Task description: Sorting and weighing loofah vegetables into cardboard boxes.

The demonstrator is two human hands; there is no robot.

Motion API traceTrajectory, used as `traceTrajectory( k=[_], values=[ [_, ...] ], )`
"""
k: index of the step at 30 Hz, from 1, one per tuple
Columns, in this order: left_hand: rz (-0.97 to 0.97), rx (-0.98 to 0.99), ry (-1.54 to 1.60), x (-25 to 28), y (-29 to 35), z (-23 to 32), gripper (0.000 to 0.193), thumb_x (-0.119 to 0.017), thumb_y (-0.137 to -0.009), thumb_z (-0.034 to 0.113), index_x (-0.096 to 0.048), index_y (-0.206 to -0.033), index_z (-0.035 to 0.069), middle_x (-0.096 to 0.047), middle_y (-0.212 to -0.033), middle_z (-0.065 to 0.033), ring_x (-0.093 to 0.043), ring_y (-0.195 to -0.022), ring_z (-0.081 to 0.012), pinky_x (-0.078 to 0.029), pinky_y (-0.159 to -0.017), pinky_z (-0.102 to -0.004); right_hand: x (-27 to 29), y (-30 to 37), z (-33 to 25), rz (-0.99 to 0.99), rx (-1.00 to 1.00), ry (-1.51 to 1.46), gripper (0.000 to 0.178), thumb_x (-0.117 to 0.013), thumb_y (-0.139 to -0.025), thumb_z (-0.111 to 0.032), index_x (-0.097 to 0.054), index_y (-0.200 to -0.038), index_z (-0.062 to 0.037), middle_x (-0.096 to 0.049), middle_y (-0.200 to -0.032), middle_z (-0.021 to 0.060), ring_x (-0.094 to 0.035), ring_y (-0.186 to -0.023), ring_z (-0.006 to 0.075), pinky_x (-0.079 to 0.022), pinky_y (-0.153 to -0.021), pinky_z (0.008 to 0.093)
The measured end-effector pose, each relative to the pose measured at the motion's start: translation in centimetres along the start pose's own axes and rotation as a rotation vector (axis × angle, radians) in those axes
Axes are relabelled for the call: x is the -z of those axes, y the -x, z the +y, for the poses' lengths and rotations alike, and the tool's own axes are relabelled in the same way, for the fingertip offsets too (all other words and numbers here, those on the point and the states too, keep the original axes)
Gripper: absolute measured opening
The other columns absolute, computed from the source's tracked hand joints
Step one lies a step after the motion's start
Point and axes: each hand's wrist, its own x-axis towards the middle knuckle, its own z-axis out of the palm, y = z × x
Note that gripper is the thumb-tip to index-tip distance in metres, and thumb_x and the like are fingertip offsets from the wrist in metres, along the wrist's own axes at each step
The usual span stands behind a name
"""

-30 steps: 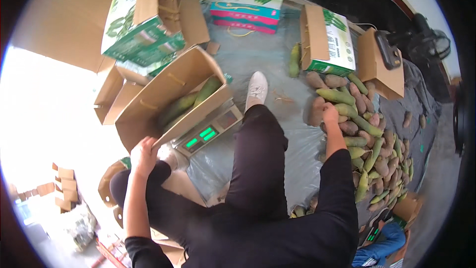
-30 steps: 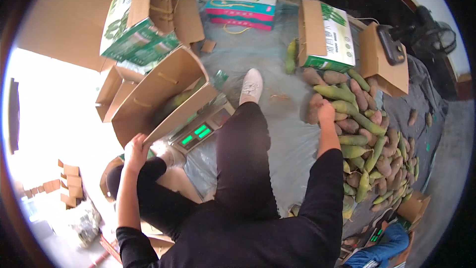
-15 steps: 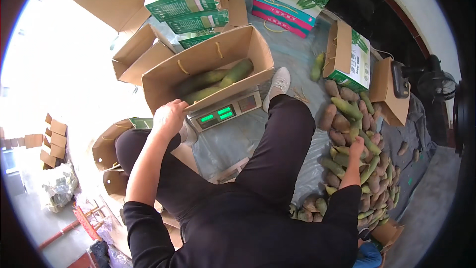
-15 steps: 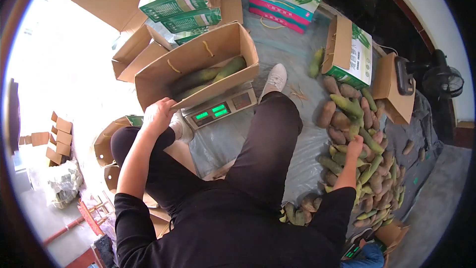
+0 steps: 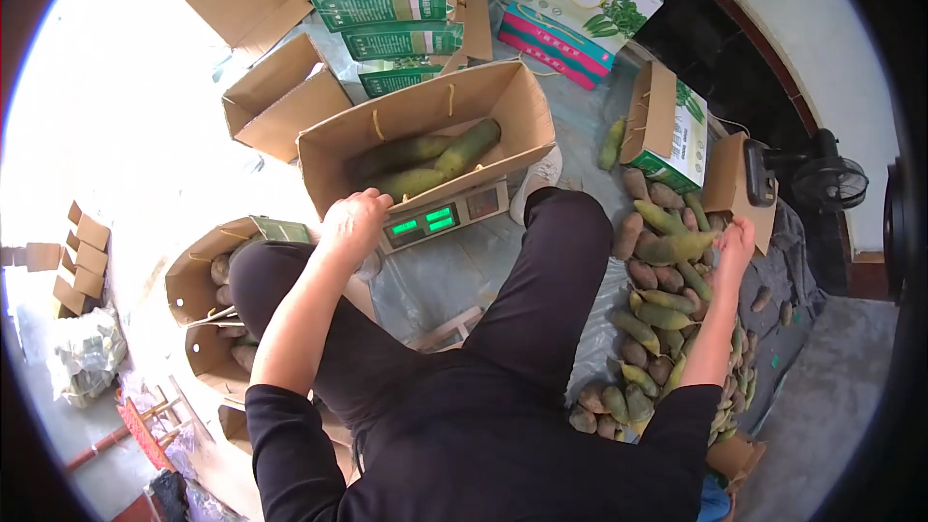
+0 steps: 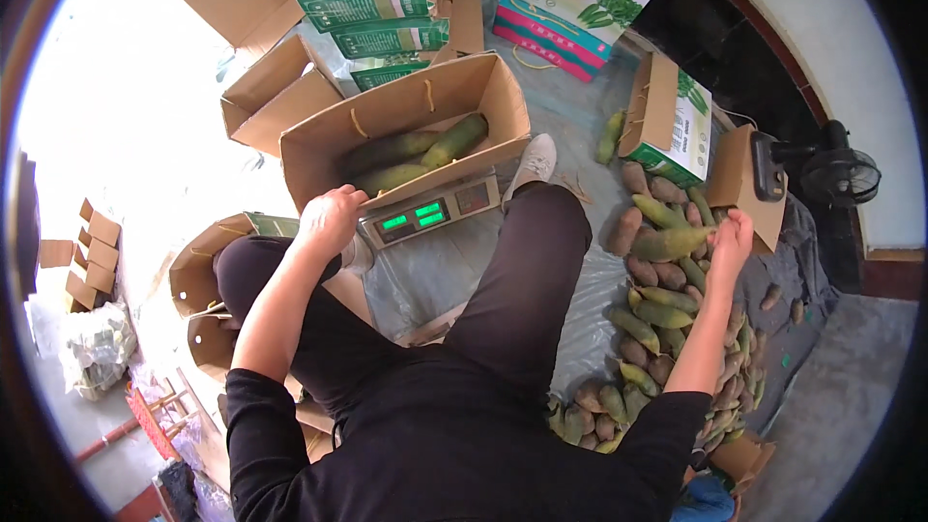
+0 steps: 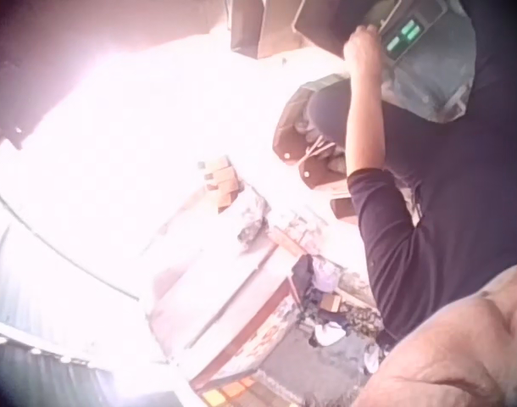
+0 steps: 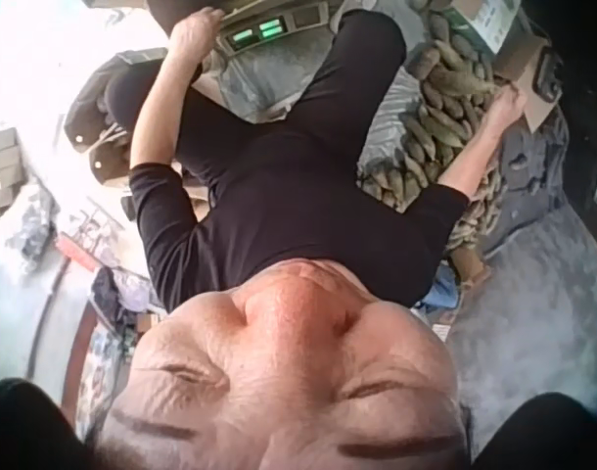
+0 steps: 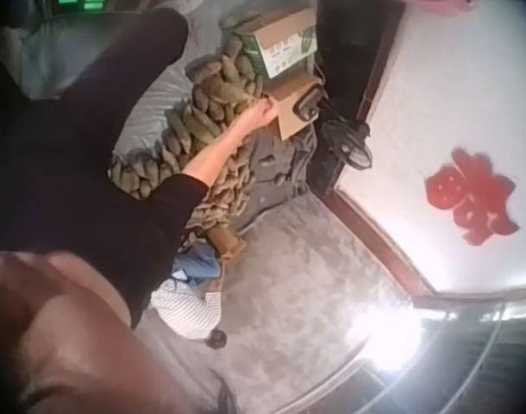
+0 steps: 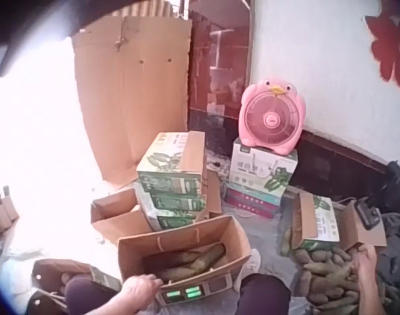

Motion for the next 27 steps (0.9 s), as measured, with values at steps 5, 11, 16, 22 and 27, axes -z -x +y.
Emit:
traceTrajectory(
  k=[5, 11, 16, 22, 27],
  values=[
    [0.002, -0.007, -0.004, 0.0, 0.0, 0.0, 0.009, -0.058, -0.081, 0.014, -0.061, -0.085, 0.007, -0.059, -0.087, -0.0098, -0.061, -0.089, -0.0274, -0.05, -0.074, -0.04, -5.0, 2.6, -11.4, -0.158, 0.262, -0.158, 0.015, -0.043, -0.088, -0.002, -0.051, -0.101, -0.002, -0.041, -0.071, -0.0022, -0.037, -0.061, 0.0055, -0.042, -0.063, 0.0226],
    [-0.013, 0.01, 0.008, -0.2, 0.0, -0.3, 0.008, -0.055, -0.082, 0.014, -0.06, -0.084, 0.007, -0.06, -0.088, -0.011, -0.061, -0.088, -0.0298, -0.05, -0.074, -0.0413, -10.4, 1.4, -22.9, -0.375, 0.475, -0.468, 0.016, -0.048, -0.09, -0.007, -0.052, -0.104, 0.0012, -0.041, -0.072, -0.0008, -0.038, -0.063, 0.0084, -0.045, -0.07, 0.0284],
    [-0.019, 0.035, 0.023, 0.9, 0.6, -0.1, 0.012, -0.059, -0.08, 0.015, -0.061, -0.089, 0.007, -0.059, -0.088, -0.0107, -0.06, -0.087, -0.0315, -0.049, -0.075, -0.0416, -17.3, 1.7, -26.1, -0.515, 0.436, -0.665, 0.02, -0.05, -0.088, -0.003, -0.049, -0.106, 0.0056, -0.042, -0.07, 0.0013, -0.043, -0.063, 0.0111, -0.047, -0.071, 0.031],
    [-0.003, 0.015, 0.019, 0.7, -0.3, 0.6, 0.014, -0.055, -0.081, 0.01, -0.061, -0.094, 0.009, -0.06, -0.093, -0.0102, -0.06, -0.091, -0.031, -0.05, -0.076, -0.0404, -23.9, 3.3, -22.4, -0.588, 0.222, -0.71, 0.02, -0.052, -0.081, -0.004, -0.051, -0.1, 0.004, -0.051, -0.07, 0.0039, -0.05, -0.059, 0.0109, -0.049, -0.062, 0.0277],
    [0.027, 0.014, -0.013, 0.2, -0.2, 0.0, 0.016, -0.058, -0.079, 0.012, -0.061, -0.095, 0.009, -0.06, -0.094, -0.0112, -0.06, -0.089, -0.0327, -0.049, -0.073, -0.0421, -30.5, 7.3, -19.3, -0.565, 0.556, -0.297, 0.017, -0.057, -0.081, -0.012, -0.056, -0.097, -0.0041, -0.06, -0.077, 0.0048, -0.059, -0.069, 0.0148, -0.048, -0.063, 0.0314]
  ],
)
